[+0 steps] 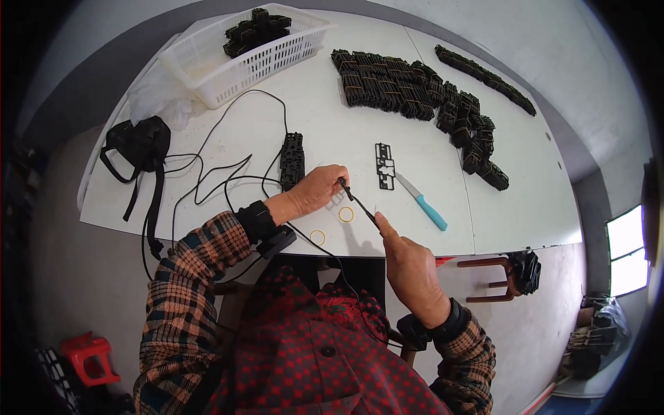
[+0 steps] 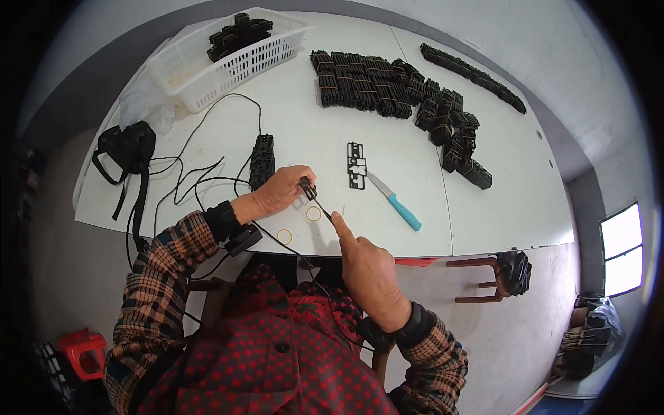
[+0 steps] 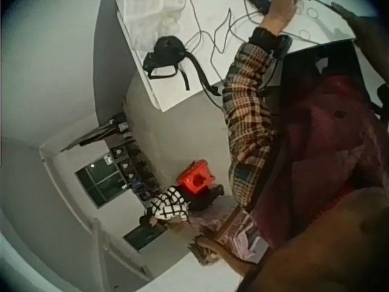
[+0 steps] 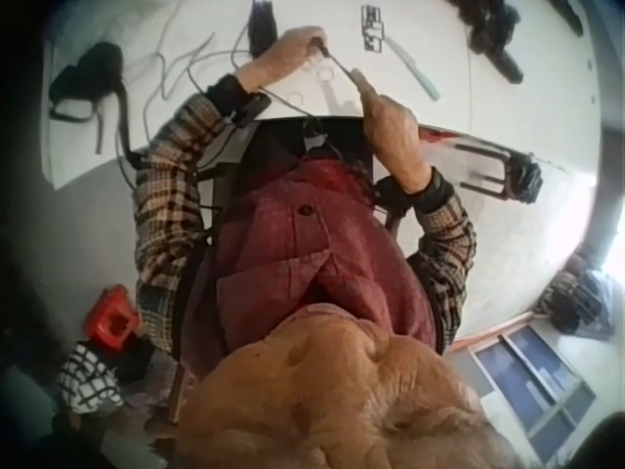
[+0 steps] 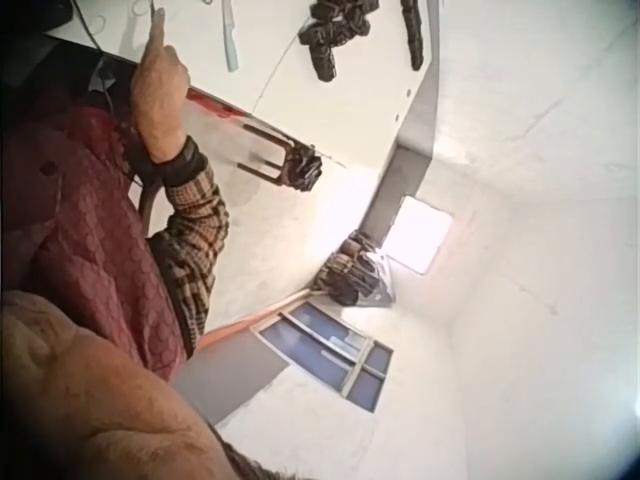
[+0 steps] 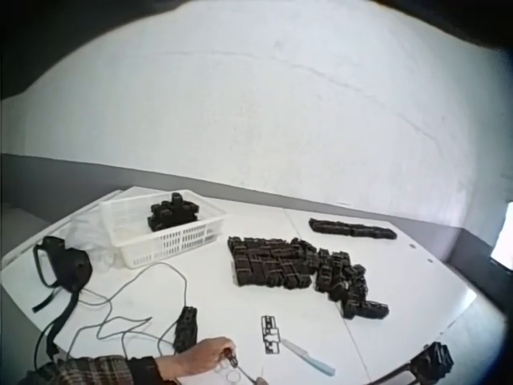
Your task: The person picks up a bundle of plastic parts, removes the rubber band, and separates the individual parts. Using a craft knife, the person trims excess material from the edges of each plastic part.
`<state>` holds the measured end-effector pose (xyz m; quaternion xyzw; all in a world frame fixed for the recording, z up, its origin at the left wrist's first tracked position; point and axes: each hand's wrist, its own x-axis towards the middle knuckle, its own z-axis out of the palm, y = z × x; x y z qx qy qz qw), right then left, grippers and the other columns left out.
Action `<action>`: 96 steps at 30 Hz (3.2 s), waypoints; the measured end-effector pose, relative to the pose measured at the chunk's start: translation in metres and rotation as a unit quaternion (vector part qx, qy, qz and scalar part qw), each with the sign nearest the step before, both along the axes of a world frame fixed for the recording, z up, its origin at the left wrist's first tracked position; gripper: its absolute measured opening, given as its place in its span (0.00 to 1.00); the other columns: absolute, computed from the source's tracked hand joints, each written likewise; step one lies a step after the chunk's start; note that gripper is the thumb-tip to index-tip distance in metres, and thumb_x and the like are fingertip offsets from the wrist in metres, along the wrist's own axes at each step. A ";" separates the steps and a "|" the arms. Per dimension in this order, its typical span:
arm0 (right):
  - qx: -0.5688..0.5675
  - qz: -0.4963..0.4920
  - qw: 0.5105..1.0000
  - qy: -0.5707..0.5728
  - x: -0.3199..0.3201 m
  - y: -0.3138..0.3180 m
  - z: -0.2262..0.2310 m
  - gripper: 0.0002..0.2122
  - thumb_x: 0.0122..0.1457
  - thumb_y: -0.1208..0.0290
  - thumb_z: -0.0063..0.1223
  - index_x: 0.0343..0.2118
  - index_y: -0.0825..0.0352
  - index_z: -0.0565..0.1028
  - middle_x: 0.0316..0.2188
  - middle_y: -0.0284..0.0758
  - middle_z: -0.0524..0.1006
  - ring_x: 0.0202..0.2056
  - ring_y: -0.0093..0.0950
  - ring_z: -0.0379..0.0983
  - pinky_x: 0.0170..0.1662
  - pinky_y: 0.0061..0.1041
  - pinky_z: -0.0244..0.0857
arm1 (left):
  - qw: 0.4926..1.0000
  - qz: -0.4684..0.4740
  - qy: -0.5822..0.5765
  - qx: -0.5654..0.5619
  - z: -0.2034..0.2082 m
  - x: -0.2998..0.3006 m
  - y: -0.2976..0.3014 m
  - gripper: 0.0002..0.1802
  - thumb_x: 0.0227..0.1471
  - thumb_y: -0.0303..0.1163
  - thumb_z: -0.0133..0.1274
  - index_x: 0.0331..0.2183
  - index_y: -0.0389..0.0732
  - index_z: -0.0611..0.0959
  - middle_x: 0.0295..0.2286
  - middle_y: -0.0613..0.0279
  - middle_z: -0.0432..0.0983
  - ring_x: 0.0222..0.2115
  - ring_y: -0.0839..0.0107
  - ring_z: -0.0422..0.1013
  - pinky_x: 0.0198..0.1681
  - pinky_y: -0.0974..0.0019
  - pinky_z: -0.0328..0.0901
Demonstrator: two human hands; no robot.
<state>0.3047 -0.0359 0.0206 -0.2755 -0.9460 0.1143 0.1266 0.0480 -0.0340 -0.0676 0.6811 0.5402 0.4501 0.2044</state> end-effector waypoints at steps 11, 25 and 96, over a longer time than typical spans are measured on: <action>-0.030 -0.037 0.999 -0.020 -0.006 0.008 0.019 0.21 0.56 0.79 0.46 0.54 0.61 0.66 0.14 0.42 0.70 0.18 0.42 0.69 0.22 0.38 0.60 | 0.999 0.014 0.007 -0.037 0.008 0.002 0.001 0.07 0.46 0.18 0.51 0.29 0.35 0.71 0.23 0.53 0.71 0.25 0.56 0.67 0.29 0.61 0.62; -0.038 -0.020 0.999 -0.010 -0.014 0.011 0.011 0.20 0.56 0.78 0.47 0.54 0.60 0.67 0.14 0.42 0.69 0.17 0.41 0.68 0.22 0.37 0.60 | 0.998 0.019 -0.013 -0.057 0.010 0.001 0.004 0.06 0.47 0.19 0.51 0.29 0.34 0.71 0.22 0.51 0.71 0.23 0.57 0.67 0.28 0.62 0.62; -0.331 -0.079 0.926 0.162 -0.047 0.085 -0.098 0.16 0.57 0.75 0.44 0.49 0.66 0.72 0.17 0.45 0.70 0.17 0.23 0.61 0.25 0.24 0.60 | 0.948 0.098 0.265 -0.147 0.004 0.030 0.003 0.05 0.42 0.16 0.43 0.27 0.28 0.65 0.19 0.39 0.70 0.24 0.43 0.70 0.26 0.50 0.64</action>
